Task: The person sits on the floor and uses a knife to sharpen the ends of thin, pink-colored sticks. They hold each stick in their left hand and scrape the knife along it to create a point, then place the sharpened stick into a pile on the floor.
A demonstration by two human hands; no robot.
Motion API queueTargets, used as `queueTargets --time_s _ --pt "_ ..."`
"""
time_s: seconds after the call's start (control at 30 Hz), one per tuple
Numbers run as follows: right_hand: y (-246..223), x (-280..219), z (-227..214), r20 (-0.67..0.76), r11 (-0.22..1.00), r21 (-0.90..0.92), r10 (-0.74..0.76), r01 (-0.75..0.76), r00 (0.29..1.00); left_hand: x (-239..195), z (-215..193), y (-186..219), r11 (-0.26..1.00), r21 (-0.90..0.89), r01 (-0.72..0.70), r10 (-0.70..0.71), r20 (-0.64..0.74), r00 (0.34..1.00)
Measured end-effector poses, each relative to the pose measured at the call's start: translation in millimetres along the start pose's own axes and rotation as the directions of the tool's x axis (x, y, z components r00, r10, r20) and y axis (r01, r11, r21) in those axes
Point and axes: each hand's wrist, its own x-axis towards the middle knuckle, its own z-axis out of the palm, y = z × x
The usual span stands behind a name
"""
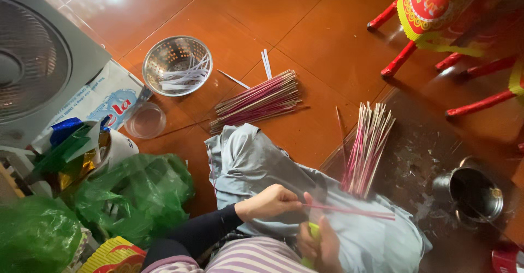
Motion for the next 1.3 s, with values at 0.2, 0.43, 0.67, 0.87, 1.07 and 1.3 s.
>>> queueTargets --time_s 0.2,0.43,0.67,0.87,1.07,1.3 --pt "2.3 -0.9 1.9 -0.089 0.999 -0.047 0.005 -0.009 0.996 -1.3 0.8 -6.1 0.998 0.007 0.055 -0.055 0.019 0.998" --pt "7.5 -1.3 -5.7 -0.157 0.998 0.003 0.064 -0.064 0.985 -0.2 3.6 -14.5 1.0 0.005 -0.013 0.013 0.015 1.0" --pt "21.2 3.5 -16.9 -0.117 0.996 0.009 0.093 -0.092 0.989 -1.2 9.7 -15.3 0.996 -0.057 0.066 -0.066 0.002 0.998" --pt "12.5 4.1 -21.7 -0.123 0.996 0.026 0.093 -0.09 0.988 4.4 -6.9 -4.4 0.991 -0.112 0.07 -0.058 0.107 0.993" --pt "18.5 0.0 -38.0 -0.113 0.993 0.076 0.093 -0.085 0.989 3.1 -8.9 -6.0 0.997 -0.058 -0.057 0.062 0.091 0.994" --pt "37.8 11.7 -50.0 0.028 0.98 0.049 0.194 -0.195 0.981 -0.7 3.2 -15.7 0.994 -0.104 -0.019 0.024 0.048 0.999"
